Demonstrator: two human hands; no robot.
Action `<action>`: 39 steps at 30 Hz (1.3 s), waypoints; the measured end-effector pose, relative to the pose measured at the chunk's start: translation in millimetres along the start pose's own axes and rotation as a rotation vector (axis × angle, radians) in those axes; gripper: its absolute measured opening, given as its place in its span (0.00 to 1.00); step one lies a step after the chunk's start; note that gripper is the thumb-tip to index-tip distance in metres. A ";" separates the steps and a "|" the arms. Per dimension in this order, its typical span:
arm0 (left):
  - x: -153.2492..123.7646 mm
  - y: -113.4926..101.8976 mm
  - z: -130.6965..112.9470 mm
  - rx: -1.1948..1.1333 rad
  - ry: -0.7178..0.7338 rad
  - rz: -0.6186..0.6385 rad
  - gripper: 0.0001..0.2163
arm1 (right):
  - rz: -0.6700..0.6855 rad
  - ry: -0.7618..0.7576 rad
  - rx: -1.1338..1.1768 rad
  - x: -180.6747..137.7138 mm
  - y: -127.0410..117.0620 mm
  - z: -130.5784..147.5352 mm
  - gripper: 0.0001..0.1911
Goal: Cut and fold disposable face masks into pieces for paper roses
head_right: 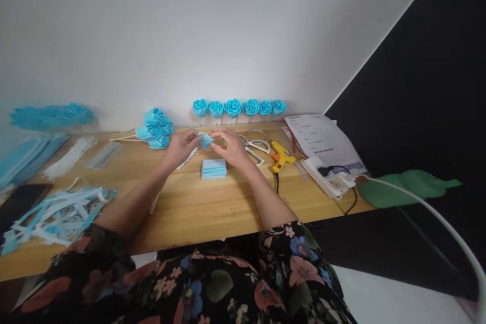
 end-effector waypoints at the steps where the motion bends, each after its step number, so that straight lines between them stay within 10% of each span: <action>1: -0.7 0.6 -3.6 0.031 0.003 0.005 0.10 | 0.004 -0.016 -0.031 0.1 0.7 1.1 0.08; 14: -7.5 17.3 -27.2 0.331 0.078 0.076 0.09 | 0.325 0.146 -0.358 -4.8 28.0 -4.2 0.09; 28: -3.1 19.5 -10.6 0.074 -0.001 0.082 0.05 | 0.305 0.100 -0.383 -5.8 31.1 -10.2 0.13; 36: -1.4 10.5 10.3 -0.248 -0.108 0.004 0.10 | 0.113 0.256 0.086 -5.0 15.4 -20.2 0.12; 39: -0.4 9.1 17.1 -0.497 -0.149 -0.036 0.14 | 0.014 0.288 0.348 -5.2 13.2 -31.7 0.26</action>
Point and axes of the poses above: each hand's wrist, its own x-axis towards the middle knuckle, its own y-axis out of the palm, z = x × y, the point moved 10 cm from there along x, towards the middle knuckle, and after that the axes turned 7 degrees about z, right-handed, at the moved point
